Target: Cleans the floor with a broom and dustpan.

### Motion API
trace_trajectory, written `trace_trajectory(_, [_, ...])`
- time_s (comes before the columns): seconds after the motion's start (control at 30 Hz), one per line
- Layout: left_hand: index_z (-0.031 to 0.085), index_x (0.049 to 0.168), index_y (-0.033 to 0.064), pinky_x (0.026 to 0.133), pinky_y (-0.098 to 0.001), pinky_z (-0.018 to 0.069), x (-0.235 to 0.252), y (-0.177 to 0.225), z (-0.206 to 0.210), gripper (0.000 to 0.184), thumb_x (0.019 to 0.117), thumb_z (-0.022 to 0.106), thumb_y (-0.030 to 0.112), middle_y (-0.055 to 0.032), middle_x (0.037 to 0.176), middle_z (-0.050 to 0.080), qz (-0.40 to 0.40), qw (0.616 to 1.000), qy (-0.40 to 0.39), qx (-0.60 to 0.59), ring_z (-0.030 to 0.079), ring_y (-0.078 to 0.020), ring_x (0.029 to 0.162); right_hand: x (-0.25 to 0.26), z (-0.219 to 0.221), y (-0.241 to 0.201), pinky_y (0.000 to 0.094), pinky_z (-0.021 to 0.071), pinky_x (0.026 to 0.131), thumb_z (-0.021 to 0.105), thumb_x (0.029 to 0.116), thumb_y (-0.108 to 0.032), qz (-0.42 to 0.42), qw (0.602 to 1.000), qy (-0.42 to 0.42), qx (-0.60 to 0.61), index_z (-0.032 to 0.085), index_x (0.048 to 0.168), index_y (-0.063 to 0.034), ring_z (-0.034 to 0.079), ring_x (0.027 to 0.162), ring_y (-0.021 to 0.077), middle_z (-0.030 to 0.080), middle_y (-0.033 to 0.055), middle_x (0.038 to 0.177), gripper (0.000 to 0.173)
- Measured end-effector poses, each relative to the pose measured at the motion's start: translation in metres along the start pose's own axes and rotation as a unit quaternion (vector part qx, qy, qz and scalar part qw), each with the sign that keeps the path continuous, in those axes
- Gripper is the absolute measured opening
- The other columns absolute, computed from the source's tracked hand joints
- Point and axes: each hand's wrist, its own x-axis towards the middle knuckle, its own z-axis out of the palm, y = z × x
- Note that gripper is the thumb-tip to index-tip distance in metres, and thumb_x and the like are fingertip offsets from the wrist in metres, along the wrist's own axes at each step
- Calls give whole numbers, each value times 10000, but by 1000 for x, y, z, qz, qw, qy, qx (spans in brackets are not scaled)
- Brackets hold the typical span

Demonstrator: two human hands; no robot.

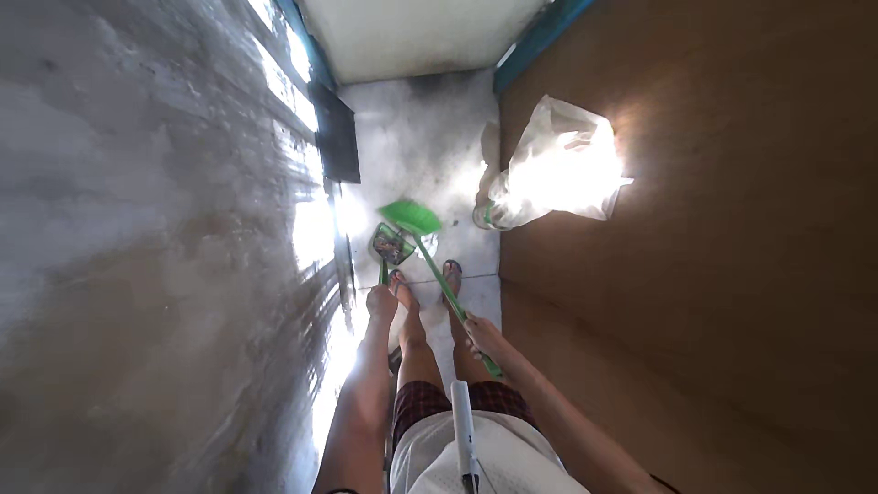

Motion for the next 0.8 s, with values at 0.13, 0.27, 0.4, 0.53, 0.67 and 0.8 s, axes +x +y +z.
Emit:
trace_trajectory(0.13, [644,1273,-22,1027,-547,517,3,-3,-2,420,913,635,194,-214,1356,625,8,1000,2,-7,602,-358,1282,-50,-22,5,294,470,471,353,1135,-297,5,1000,-20,15,320,1620,-265,520,533,141,570,67,843,488])
trace_trajectory(0.27, [646,1259,-31,1026,-541,519,2,-2,-2,404,920,640,188,-220,1347,627,9,1000,2,-11,604,-356,1279,-59,-20,0,299,470,436,348,1137,-303,-32,999,29,31,308,1627,-252,508,488,143,558,65,785,495])
trace_trajectory(0.4, [655,1252,-14,1019,-542,524,2,-3,1,387,916,632,177,-212,1349,629,6,1000,4,-8,608,-354,1274,-16,2,-13,341,505,480,321,1139,-301,-43,996,76,-15,270,1637,-237,539,525,174,570,94,818,504])
trace_trajectory(0.53, [643,1275,-15,1010,-537,531,-1,-2,0,410,915,631,181,-210,1354,626,3,1000,6,12,609,-356,1273,20,24,-2,341,522,499,341,1129,-303,-19,998,41,-40,324,1615,-242,563,542,174,592,101,864,490])
trace_trajectory(0.67, [638,1283,-15,1015,-555,524,-3,-2,-4,421,911,634,182,-215,1357,624,6,1000,3,9,607,-368,1273,-9,23,15,314,492,488,344,1129,-282,0,999,-40,0,330,1608,-222,529,536,152,565,72,826,484])
trace_trajectory(0.8, [641,1278,-23,1021,-554,519,-4,-5,-7,420,921,629,197,-215,1357,625,8,1000,-1,26,611,-359,1271,-75,-6,35,295,446,446,356,1130,-324,2,997,-55,59,326,1618,-263,493,508,139,562,58,798,493])
